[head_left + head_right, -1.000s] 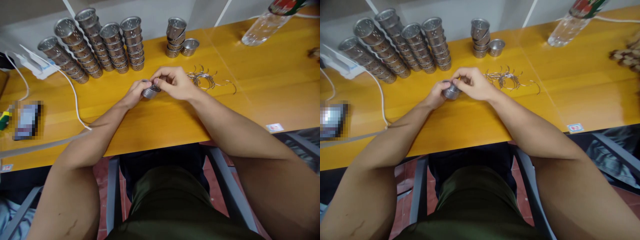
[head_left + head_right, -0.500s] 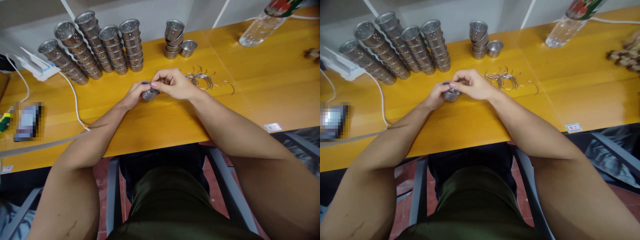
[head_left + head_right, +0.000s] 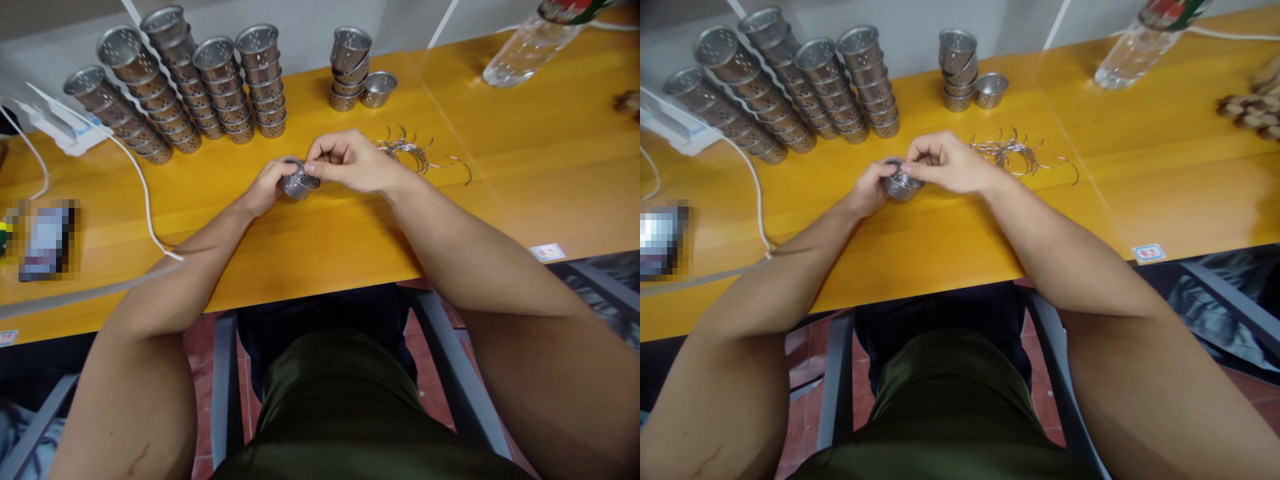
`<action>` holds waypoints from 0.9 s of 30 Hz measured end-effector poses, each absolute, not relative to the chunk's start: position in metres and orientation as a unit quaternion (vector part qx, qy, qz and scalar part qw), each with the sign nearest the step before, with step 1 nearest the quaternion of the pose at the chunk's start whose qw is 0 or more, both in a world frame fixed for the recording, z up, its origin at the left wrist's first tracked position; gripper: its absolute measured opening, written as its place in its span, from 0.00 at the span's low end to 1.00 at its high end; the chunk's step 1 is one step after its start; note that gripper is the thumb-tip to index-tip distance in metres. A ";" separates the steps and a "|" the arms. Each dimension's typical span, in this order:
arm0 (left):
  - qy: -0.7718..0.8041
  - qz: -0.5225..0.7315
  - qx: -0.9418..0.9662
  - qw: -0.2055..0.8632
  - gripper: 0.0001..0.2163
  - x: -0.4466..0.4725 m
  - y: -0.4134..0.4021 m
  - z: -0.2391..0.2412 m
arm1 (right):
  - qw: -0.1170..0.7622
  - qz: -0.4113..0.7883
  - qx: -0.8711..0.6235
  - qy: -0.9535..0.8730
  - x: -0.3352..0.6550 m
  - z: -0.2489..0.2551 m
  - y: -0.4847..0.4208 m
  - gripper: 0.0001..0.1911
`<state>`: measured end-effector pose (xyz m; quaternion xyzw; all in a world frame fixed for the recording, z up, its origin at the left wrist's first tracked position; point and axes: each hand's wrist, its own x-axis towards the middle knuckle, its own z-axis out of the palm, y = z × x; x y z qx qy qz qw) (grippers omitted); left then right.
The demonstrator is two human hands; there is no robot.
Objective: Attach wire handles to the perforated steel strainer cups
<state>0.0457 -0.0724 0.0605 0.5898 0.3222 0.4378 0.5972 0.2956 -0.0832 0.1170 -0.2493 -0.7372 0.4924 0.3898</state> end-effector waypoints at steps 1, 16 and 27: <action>0.316 0.438 0.595 0.595 0.19 0.045 -0.071 0.059 | 0.386 0.493 -0.253 -0.737 0.296 0.117 -0.083 0.34; 0.315 0.437 0.634 0.555 0.18 0.043 -0.064 0.051 | 0.360 0.496 -0.264 -0.745 0.302 0.117 -0.083 0.32; 0.325 0.434 0.636 0.549 0.18 0.040 -0.063 0.051 | 0.367 0.493 -0.263 -0.744 0.299 0.113 -0.083 0.28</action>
